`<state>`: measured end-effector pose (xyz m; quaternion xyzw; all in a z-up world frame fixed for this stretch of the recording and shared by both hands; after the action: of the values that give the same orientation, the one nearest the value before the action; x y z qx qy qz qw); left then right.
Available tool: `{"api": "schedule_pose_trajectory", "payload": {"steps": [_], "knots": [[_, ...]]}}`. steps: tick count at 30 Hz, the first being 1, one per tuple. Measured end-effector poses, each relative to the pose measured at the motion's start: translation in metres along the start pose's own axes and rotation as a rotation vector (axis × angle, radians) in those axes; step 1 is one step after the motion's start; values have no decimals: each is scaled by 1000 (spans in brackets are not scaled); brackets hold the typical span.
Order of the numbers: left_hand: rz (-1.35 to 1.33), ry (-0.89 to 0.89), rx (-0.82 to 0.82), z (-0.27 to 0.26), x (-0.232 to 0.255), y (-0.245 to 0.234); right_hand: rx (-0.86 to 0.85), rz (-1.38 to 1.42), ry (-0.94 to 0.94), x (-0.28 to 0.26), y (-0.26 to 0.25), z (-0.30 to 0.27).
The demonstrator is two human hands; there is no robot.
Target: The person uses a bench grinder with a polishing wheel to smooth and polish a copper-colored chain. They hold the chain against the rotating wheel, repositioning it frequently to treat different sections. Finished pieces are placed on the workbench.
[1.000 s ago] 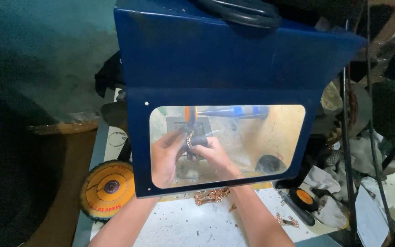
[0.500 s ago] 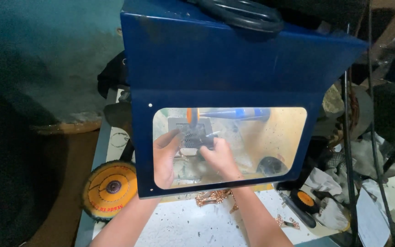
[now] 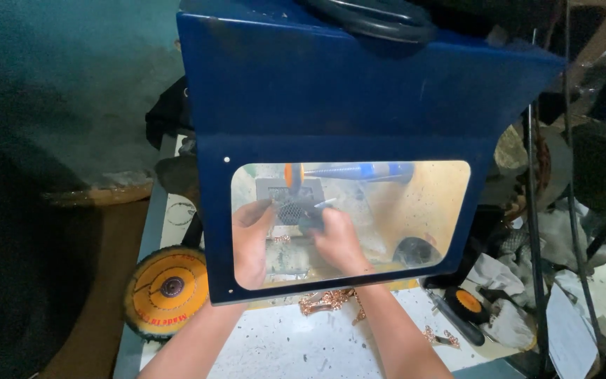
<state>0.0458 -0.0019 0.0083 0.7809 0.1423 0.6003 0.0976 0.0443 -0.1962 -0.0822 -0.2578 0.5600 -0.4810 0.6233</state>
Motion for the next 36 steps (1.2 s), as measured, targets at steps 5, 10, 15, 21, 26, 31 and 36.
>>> {"api": "schedule_pose_trajectory", "payload": {"steps": [5,10,15,21,26,31,36], "knots": [[54,-16,49,2,-4,-3,206,1023,334,-80,-80,-19],[128,10,55,11,-14,1,286,1208,299,-83,-71,-16],[186,47,80,16,-20,3,293,1269,242,-78,-69,-13],[241,76,113,14,-22,2,303,1275,264,-88,-87,-20],[150,105,77,11,-20,1,335,915,314,-45,-79,-10],[170,107,68,12,-18,3,79,274,202,8,-15,5],[147,122,62,16,-18,2,-70,144,72,-50,-32,-4]]}}
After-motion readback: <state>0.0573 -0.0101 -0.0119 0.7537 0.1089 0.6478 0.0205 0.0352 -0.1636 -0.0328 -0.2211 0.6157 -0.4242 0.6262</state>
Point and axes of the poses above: each hand's wrist, its own z-axis towards the middle knuckle, its own y-axis out of the palm, x = y × z, the point moved 5 cm from there along z, towards the middle knuckle, and after that the axes turned 4 degrees about x, right-handed, at the moved point
